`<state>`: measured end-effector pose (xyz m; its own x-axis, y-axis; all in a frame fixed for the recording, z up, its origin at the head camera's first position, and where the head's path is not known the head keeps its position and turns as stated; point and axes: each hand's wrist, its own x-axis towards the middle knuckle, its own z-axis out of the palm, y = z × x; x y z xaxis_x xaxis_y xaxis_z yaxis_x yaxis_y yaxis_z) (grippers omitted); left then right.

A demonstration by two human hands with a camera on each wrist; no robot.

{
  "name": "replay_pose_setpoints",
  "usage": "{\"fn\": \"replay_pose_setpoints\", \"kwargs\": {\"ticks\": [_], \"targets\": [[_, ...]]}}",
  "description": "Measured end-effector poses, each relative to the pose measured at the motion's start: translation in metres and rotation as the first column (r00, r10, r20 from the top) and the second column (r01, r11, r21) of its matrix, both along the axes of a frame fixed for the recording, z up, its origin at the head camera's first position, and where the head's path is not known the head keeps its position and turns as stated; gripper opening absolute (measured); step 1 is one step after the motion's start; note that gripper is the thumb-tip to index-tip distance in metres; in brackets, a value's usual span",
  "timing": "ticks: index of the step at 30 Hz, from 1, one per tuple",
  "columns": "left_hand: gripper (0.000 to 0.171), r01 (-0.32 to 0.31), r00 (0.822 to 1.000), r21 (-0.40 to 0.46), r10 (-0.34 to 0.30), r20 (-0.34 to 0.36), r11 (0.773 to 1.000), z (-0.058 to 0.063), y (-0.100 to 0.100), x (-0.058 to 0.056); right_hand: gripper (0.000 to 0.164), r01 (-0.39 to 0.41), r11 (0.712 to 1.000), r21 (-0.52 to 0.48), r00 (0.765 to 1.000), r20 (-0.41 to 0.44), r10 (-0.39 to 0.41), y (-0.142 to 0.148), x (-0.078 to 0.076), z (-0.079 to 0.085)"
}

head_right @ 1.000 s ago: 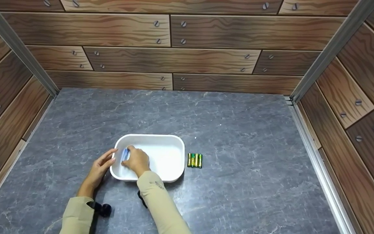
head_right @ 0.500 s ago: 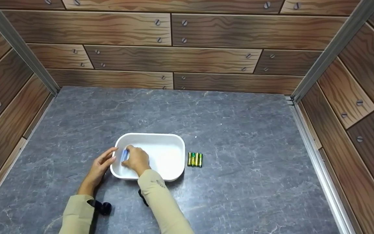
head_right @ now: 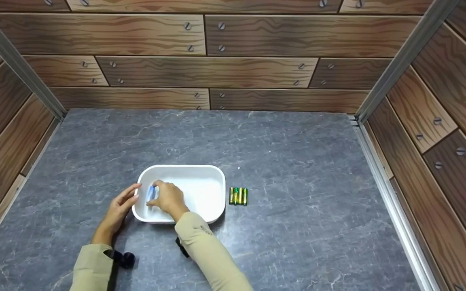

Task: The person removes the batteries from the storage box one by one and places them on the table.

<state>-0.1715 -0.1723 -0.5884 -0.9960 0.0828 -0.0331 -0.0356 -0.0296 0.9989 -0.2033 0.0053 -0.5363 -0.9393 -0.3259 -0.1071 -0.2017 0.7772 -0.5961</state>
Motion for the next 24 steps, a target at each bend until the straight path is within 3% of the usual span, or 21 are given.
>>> {"fn": "replay_pose_setpoints", "kwargs": {"ticks": [12,24], "targets": [[0.044,-0.016,1.0,-0.057,0.017,0.019,0.998,0.002,-0.002,0.001,0.055,-0.029,0.995,-0.099,0.999,0.013,0.03,0.018,0.01,0.007],[0.044,-0.018,0.999,-0.081,0.021,0.031,0.997,0.003,0.0,0.0,0.054,0.004,0.976,-0.218,1.0,0.015,-0.001,0.043,0.012,0.016]]}}
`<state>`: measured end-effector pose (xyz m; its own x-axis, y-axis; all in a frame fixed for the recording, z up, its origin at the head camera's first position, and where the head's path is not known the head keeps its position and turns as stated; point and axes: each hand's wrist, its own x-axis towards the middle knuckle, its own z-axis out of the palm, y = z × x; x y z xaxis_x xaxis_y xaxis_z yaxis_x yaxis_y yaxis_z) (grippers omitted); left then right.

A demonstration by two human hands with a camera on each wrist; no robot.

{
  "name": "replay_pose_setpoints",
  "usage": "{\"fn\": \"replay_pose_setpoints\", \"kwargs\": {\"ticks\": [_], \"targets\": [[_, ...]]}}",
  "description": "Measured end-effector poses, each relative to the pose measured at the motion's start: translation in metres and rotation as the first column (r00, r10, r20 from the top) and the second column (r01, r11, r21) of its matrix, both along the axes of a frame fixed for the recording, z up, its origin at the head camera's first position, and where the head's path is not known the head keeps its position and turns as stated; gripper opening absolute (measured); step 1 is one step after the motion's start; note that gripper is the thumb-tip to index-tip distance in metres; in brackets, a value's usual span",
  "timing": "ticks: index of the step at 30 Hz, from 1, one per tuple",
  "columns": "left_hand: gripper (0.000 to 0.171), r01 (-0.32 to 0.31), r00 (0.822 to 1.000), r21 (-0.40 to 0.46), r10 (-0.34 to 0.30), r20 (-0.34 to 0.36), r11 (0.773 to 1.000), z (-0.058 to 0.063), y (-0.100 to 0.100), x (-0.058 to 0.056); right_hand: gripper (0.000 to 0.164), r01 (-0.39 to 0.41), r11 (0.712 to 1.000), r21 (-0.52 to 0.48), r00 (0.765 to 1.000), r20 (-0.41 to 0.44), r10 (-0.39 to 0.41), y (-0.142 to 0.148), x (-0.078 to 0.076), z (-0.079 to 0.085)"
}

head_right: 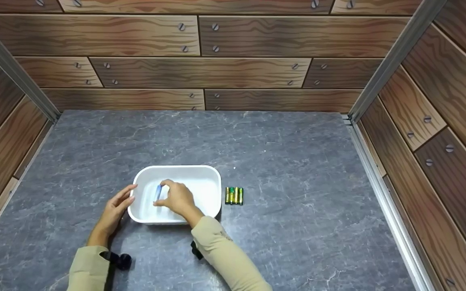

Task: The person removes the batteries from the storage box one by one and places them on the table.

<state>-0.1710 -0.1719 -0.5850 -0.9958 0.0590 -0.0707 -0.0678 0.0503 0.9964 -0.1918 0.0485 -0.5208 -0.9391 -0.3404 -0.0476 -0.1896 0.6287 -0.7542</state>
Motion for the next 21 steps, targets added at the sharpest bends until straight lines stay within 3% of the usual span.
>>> {"fn": "replay_pose_setpoints", "kwargs": {"ticks": [13,21], "targets": [[0.044,0.01,1.0,0.049,-0.009,-0.023,0.999,-0.001,-0.001,-0.001,0.054,0.026,0.997,-0.075,1.0,-0.009,-0.026,0.021,0.003,0.012],[0.044,0.011,0.999,0.038,-0.01,-0.031,0.999,-0.001,0.0,0.0,0.053,0.02,0.997,-0.072,0.999,-0.043,-0.023,0.032,0.011,0.009]]}}
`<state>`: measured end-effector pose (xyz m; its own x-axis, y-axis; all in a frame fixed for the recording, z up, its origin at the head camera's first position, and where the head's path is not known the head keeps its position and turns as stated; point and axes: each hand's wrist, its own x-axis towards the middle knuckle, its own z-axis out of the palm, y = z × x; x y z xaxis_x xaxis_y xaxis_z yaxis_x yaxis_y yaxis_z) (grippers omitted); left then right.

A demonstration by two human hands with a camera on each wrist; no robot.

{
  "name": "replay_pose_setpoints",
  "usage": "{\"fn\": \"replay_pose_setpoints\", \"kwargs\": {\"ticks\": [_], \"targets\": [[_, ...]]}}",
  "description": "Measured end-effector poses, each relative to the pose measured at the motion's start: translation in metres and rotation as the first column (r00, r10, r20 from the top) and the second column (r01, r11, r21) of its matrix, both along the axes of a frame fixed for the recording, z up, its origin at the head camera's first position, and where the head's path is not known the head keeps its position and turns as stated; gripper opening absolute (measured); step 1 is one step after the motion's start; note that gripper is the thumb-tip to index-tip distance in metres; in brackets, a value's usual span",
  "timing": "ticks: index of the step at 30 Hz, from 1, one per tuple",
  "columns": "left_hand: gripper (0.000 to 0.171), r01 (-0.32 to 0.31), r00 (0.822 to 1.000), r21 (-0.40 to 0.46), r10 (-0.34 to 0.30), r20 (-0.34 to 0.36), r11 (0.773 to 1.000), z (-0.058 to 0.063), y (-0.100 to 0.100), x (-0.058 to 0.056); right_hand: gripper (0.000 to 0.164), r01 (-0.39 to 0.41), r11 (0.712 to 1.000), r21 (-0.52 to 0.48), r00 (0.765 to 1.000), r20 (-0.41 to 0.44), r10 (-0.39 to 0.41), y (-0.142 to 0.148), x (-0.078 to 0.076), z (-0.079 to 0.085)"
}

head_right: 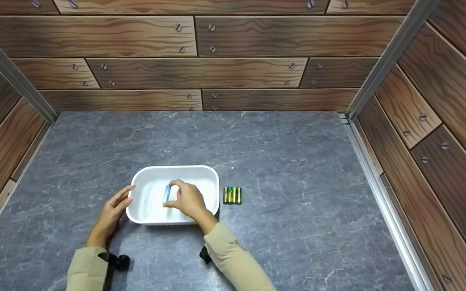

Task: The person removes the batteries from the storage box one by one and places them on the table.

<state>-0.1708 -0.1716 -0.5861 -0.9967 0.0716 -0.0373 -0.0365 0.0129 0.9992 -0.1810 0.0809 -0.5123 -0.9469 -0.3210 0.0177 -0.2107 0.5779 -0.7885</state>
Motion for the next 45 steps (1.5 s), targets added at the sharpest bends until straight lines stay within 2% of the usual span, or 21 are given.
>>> {"fn": "replay_pose_setpoints", "kwargs": {"ticks": [11,21,25,29,32,37,45], "targets": [[0.043,-0.016,0.999,-0.032,0.016,0.028,0.999,0.001,0.0,0.0,0.052,0.003,1.0,-0.002,0.999,-0.051,-0.003,0.015,0.004,-0.005],[0.044,-0.018,1.0,-0.023,0.018,0.024,1.0,0.003,0.001,0.001,0.051,0.018,0.998,-0.061,0.997,-0.071,-0.022,0.038,0.0,0.0],[0.043,-0.021,1.0,-0.022,0.021,0.02,1.0,0.002,0.001,0.0,0.051,0.008,0.993,-0.118,0.994,-0.104,-0.02,0.048,0.0,0.002],[0.043,-0.023,1.0,-0.027,0.023,0.014,0.999,0.002,0.001,0.0,0.051,0.015,0.988,-0.152,0.996,-0.089,-0.029,0.057,0.0,0.004],[0.043,-0.013,1.0,-0.03,0.013,0.006,0.999,0.002,0.001,0.001,0.052,0.044,0.993,-0.113,0.998,-0.04,-0.049,0.061,0.0,0.005],[0.044,-0.007,1.0,-0.025,0.007,0.0,1.0,0.002,0.001,0.0,0.054,0.045,0.998,-0.053,0.999,0.0,-0.045,0.066,0.0,0.008],[0.044,-0.015,1.0,-0.037,0.016,0.02,0.999,0.002,0.001,0.0,0.053,0.023,0.997,-0.077,1.0,-0.013,-0.024,0.08,0.003,0.012]]}}
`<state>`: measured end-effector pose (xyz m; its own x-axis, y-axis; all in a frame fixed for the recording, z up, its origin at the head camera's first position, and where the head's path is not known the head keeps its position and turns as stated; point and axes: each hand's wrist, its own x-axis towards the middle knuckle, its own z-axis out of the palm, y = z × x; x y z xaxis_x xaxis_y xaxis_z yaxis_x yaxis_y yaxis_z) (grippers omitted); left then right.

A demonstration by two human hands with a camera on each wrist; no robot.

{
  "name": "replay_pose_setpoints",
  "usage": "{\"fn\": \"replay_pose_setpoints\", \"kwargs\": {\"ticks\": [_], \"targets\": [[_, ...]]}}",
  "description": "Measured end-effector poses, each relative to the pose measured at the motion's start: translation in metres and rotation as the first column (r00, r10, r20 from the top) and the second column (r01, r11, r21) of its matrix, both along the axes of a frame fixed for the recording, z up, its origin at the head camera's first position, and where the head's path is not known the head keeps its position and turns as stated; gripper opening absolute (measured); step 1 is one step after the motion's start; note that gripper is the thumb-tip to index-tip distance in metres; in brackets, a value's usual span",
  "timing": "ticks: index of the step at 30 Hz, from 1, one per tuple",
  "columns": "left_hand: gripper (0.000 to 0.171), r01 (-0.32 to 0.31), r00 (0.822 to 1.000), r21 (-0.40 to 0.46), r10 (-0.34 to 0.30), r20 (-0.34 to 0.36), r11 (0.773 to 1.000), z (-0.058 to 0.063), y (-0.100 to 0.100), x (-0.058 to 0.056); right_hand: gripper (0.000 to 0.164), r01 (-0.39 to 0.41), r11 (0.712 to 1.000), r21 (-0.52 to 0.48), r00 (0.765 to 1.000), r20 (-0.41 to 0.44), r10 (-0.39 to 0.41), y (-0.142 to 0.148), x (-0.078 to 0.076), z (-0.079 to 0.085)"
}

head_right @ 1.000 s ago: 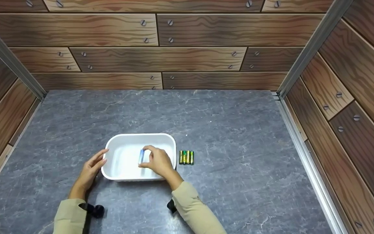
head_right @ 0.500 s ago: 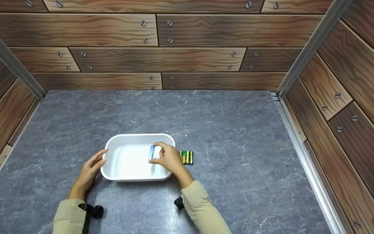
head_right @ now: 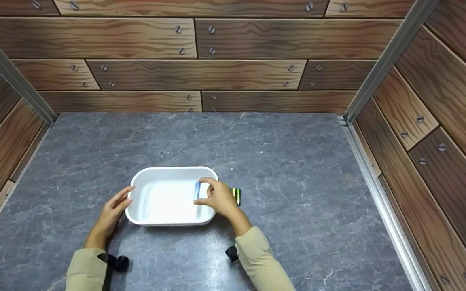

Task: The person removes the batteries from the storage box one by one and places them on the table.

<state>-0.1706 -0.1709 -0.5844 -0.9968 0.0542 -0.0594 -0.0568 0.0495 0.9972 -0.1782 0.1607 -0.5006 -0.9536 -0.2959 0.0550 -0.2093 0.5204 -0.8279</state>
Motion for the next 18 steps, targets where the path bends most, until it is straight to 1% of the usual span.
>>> {"fn": "replay_pose_setpoints", "kwargs": {"ticks": [5,11,13,18], "targets": [[0.044,0.002,1.0,-0.013,-0.002,-0.002,1.0,0.001,0.0,0.001,0.053,0.003,0.999,-0.038,1.0,0.001,-0.003,0.01,0.001,0.001],[0.045,0.012,1.0,0.032,-0.012,-0.017,0.999,-0.001,0.0,0.0,0.054,0.008,0.998,-0.058,1.0,0.01,-0.008,0.021,-0.001,0.0],[0.045,0.008,1.0,0.03,-0.008,-0.012,1.0,-0.001,0.0,0.0,0.054,0.009,0.998,-0.065,1.0,0.02,-0.008,0.025,-0.001,0.0],[0.044,0.001,1.0,-0.005,-0.001,0.006,1.0,0.0,0.0,0.0,0.057,0.033,0.998,-0.062,0.997,0.066,-0.029,0.036,-0.002,0.002]]}}
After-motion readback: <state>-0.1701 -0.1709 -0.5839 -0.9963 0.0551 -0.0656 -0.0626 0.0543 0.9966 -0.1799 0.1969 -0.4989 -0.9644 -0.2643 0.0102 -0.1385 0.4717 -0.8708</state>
